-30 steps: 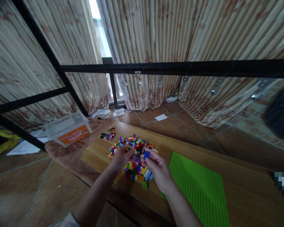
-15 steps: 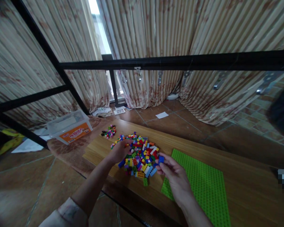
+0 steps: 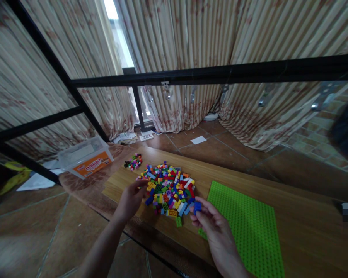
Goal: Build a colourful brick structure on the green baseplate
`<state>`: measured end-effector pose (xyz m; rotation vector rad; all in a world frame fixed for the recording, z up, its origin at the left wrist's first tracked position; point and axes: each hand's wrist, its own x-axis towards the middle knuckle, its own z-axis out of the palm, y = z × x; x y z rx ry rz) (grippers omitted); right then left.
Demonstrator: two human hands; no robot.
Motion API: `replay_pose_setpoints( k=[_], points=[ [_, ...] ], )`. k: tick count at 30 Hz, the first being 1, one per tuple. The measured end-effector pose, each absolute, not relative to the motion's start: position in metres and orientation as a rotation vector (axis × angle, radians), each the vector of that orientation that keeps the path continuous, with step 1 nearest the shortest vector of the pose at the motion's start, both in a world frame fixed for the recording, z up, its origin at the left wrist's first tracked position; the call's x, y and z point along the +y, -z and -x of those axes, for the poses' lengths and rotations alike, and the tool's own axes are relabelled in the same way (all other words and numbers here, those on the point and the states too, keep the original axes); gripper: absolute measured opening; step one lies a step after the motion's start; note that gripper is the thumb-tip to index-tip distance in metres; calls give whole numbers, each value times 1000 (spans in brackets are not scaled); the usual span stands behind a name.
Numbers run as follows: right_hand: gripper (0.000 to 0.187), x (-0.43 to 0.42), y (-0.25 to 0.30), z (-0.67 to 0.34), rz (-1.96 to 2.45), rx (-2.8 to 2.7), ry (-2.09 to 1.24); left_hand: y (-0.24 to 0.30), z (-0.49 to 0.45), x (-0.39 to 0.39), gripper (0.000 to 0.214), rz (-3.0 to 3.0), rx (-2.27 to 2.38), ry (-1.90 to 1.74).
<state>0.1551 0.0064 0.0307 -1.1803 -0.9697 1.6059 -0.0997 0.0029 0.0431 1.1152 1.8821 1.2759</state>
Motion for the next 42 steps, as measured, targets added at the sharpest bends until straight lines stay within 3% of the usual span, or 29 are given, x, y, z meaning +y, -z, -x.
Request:
replay_pose_setpoints(
  k=[6, 13, 21, 30, 36, 42],
  points=[
    [48, -10, -24, -147, 1317, -1005, -1597, -19, 89, -43, 24, -1253, 2207, -1007],
    [25, -35, -10, -132, 1336, -1515, -1576, -24, 80, -41, 21, -1465, 2313, -755],
    [29, -21, -8, -124, 1367, -1623, -1447, -19, 55, -57, 34, -1446, 2199, -997],
    [41, -31, -6, -120, 1305, -1114, -1645, -16, 49, -48, 28, -1359, 2121, -1038],
    [33, -34, -24, -116, 1026, -606, -1911, -30, 48, -55, 23, -888, 1590, -1313],
    [25, -27, -42, -105, 1142, -1151, -1522, -48, 32, -66, 27, -928, 1524, -1307]
  ],
)
